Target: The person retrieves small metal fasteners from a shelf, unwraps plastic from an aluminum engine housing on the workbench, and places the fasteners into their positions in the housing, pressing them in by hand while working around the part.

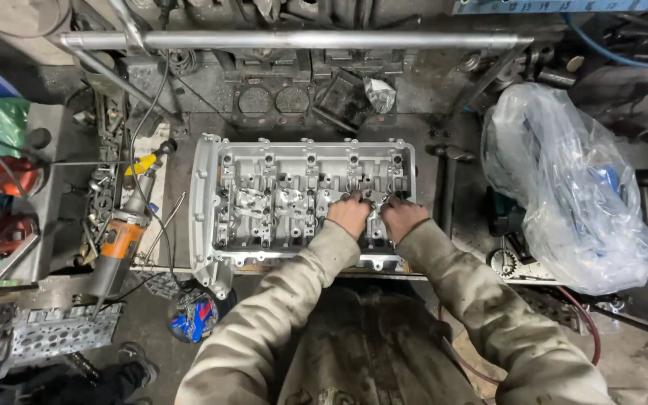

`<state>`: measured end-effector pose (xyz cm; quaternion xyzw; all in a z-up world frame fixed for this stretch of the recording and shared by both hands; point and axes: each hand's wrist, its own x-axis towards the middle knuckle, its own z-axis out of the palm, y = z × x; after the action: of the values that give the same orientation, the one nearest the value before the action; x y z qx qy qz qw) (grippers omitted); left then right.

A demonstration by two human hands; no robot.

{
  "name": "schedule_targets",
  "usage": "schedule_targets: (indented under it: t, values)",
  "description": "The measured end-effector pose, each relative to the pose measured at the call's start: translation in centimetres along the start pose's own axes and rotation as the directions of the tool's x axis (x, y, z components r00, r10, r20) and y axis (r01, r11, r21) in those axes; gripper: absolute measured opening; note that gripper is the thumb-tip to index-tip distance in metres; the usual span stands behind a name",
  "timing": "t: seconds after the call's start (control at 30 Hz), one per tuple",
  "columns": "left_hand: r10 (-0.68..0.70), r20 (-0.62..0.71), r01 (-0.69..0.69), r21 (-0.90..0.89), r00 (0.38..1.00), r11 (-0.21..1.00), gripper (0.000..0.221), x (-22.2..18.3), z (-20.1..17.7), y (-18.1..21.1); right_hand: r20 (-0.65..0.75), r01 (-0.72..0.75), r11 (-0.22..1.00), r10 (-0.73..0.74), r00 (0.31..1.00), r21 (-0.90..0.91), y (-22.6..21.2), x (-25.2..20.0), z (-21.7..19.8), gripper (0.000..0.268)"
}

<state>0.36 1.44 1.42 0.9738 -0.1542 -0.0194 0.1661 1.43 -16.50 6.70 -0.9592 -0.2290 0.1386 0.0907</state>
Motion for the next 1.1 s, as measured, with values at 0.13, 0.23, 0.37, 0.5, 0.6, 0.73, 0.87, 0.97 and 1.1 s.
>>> schedule_targets:
  t: [0.13, 0.23, 0.37, 0.5, 0.6, 0.73, 0.87, 0.97, 1.1]
  values:
    - [-0.063, -0.142, 0.041, -0.151, 0.988, 0.988, 0.025, -2.1, -8.3, 0.9, -0.034, 0.017, 0.989, -0.012, 0.999, 0.146, 0.2, 4.3, -6.5, 0.021]
    - [-0.287, -0.112, 0.235, -0.338, 0.951, 0.911, 0.029, -4.7, -12.8, 0.2, -0.100, -0.081, 0.931, 0.124, 0.987, 0.357, 2.6, 11.2, -8.3, 0.026]
    - [-0.477, -0.156, 0.352, -0.491, 0.865, 0.797, 0.024, -8.4, -13.4, -1.9, -0.157, -0.204, 0.950, 0.244, 0.957, 0.237, 7.4, 21.7, -4.6, 0.064]
    - [-0.603, -0.211, 0.402, -0.572, 0.769, 0.714, 0.021, -10.7, -12.4, -2.0, -0.165, -0.245, 0.919, 0.305, 0.938, 0.308, 12.4, 29.8, 3.0, 0.102]
    - [-0.609, -0.198, 0.404, -0.587, 0.768, 0.701, 0.022, -10.2, -10.8, -1.6, -0.179, -0.291, 0.866, 0.388, 0.904, 0.407, 13.9, 31.6, 5.0, 0.075]
    - [-0.591, -0.152, 0.414, -0.577, 0.792, 0.704, 0.023, -9.5, -11.4, -0.6, -0.231, -0.256, 0.815, 0.423, 0.876, 0.521, 14.4, 28.7, 3.9, 0.048]
    - [-0.558, -0.140, 0.338, -0.668, 0.818, 0.663, 0.024, -8.5, -14.2, 0.1, -0.435, 0.106, 0.664, 0.354, 0.828, 0.740, 16.6, 24.6, 4.5, 0.041]
    - [-0.559, -0.108, 0.289, -0.767, 0.822, 0.573, 0.031, -7.6, -16.8, 1.1, -0.219, 0.128, 0.266, 0.348, 0.912, 0.955, 8.5, 14.6, -2.4, 0.041]
    - [-0.427, -0.212, 0.046, -0.854, 0.879, 0.519, 0.064, -7.5, -16.4, 2.1, 0.120, -0.120, -0.319, -0.022, 0.993, 0.940, -1.3, 1.2, -2.3, 0.043]
